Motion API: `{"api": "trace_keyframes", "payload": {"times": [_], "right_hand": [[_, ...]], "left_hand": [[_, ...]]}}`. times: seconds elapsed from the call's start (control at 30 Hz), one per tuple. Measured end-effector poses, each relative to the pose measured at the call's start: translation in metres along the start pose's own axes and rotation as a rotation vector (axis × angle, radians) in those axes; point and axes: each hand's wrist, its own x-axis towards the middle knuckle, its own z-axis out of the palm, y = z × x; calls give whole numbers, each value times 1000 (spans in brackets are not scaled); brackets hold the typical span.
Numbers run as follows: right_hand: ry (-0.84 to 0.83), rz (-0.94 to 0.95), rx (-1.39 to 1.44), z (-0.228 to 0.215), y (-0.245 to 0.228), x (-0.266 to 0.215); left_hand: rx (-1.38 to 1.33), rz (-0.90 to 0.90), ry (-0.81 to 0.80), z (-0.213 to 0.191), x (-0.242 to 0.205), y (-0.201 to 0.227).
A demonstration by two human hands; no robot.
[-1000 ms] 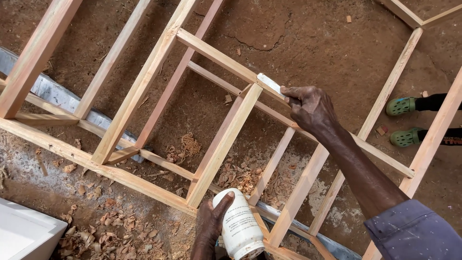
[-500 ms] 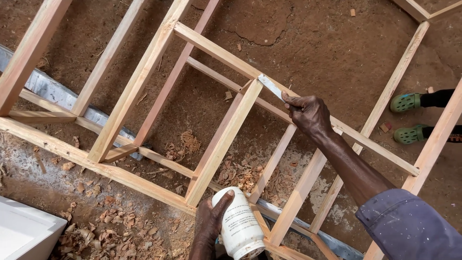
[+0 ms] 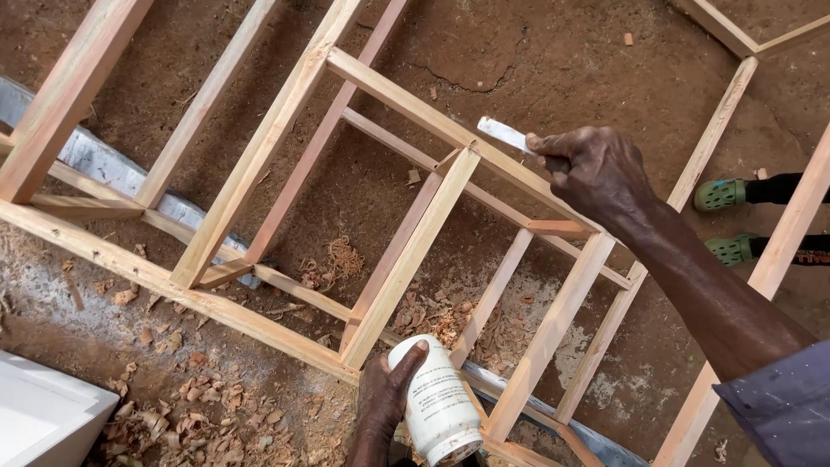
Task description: Applying wood glue to the joints of a wooden frame using a small stick as an applicator.
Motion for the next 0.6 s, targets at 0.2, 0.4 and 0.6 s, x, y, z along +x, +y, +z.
{"api": "trace_keyframes", "payload": {"times": [0.2,0.4,0.6], "right_hand": [[-35,177,235,33,-12,5],[-109,242,176,27,-9,-3],[-132,216,201,6,-8,4]], "left_hand": [[-263,-3,-63,6,21,-14],[-38,12,-34,1,14,-6],[61,15,-18,-3,6,4]]}}
